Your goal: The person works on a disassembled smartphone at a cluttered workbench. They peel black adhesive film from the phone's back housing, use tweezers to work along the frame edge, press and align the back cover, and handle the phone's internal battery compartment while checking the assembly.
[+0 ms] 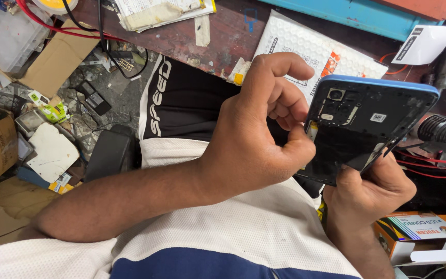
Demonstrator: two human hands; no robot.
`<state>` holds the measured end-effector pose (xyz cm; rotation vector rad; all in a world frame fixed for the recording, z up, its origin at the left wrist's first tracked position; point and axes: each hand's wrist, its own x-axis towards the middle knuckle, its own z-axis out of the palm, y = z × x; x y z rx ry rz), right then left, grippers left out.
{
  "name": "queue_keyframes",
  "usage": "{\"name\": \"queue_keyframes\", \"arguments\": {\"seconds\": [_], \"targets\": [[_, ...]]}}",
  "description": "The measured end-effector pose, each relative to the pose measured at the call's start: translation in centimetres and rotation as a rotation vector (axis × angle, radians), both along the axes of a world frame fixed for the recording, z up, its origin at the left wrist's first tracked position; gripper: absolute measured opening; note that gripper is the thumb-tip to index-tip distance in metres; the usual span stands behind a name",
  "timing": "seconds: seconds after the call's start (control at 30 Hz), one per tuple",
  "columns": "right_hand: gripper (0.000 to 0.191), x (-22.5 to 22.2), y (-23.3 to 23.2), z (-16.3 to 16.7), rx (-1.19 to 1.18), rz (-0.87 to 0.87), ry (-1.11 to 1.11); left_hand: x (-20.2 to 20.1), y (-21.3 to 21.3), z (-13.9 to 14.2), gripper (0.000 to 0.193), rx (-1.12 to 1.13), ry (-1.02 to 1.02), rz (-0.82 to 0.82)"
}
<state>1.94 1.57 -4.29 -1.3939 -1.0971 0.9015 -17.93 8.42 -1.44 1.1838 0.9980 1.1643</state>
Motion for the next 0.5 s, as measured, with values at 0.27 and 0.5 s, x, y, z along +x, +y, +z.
{"name": "queue_keyframes", "arguments": {"seconds": [0.27, 0.5], "targets": [[0.013, -0.56, 0.6, 0.68, 0.004, -0.014, -0.001, 0.37, -0.23, 0.1, 0.055, 0.005, -0.016, 0.009], [0.011, -0.07, 0.36, 0.35, 0.012, -0.04, 0.067, 0.54, -0.31, 0.18, 0.053, 0.01, -0.029, 0.007]]}}
